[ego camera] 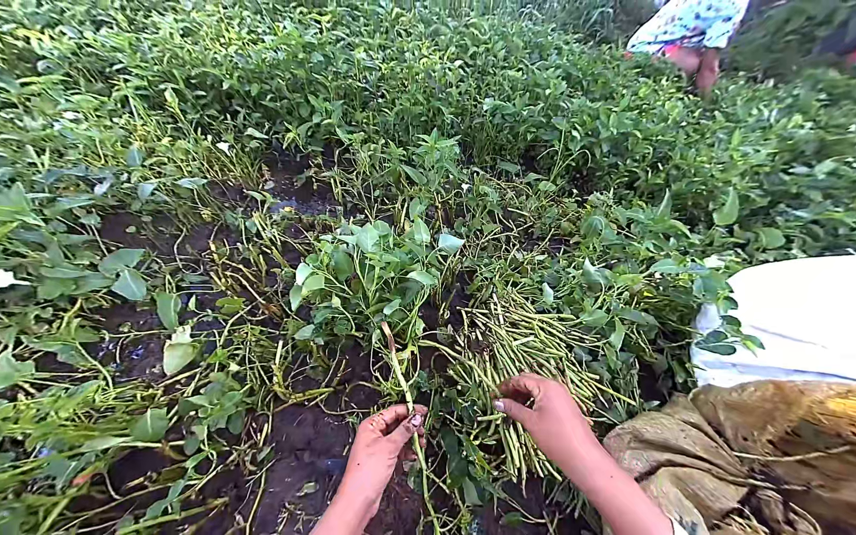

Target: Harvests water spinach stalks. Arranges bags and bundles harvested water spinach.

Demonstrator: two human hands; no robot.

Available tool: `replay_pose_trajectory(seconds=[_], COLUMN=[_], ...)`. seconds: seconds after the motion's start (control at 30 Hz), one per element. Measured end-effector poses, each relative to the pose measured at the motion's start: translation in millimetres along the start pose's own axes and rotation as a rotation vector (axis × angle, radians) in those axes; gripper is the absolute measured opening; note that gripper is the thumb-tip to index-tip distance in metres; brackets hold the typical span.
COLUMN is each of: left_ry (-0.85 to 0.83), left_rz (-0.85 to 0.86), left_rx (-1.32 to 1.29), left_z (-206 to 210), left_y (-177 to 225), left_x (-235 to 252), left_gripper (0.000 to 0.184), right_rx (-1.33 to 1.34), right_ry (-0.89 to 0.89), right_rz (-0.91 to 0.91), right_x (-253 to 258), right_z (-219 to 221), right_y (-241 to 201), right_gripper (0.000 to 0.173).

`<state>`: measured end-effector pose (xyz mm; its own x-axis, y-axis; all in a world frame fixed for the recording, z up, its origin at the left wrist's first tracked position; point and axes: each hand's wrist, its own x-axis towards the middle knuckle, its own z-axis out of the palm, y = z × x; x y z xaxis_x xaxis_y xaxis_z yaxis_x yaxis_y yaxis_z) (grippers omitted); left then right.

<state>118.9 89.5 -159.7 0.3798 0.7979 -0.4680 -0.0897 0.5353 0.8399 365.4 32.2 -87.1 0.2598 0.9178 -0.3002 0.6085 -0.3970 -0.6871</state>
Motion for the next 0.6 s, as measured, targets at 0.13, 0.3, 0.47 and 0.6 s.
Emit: replay_pose_trajectory(seconds=[0.13, 0.3, 0.47, 0.6], left_ry=[-0.048, -0.064, -0.067, -0.058], left_rz=[-0.009, -0.012, -0.017, -0.026], left_rx=[-0.009, -0.016, 0.007, 0.000], left_z=[6, 9, 9, 12], left_y=[4, 2, 4, 6], left_x=[-3, -4, -8, -10], left_gripper=[0.015, 0.013, 0.013, 0.012], right_rx=[0.231, 0.401, 0.392, 0.359], right_ry=[-0.037, -0.063, -0.023, 0.025], right_rz=[-0.003, 0.051, 0.030, -0.018], right_x=[-13, -21, -23, -26], right_z=[40, 82, 96, 96], right_y=[-4, -8, -7, -7], right_gripper=[0.020, 0.017, 0.015, 0.013])
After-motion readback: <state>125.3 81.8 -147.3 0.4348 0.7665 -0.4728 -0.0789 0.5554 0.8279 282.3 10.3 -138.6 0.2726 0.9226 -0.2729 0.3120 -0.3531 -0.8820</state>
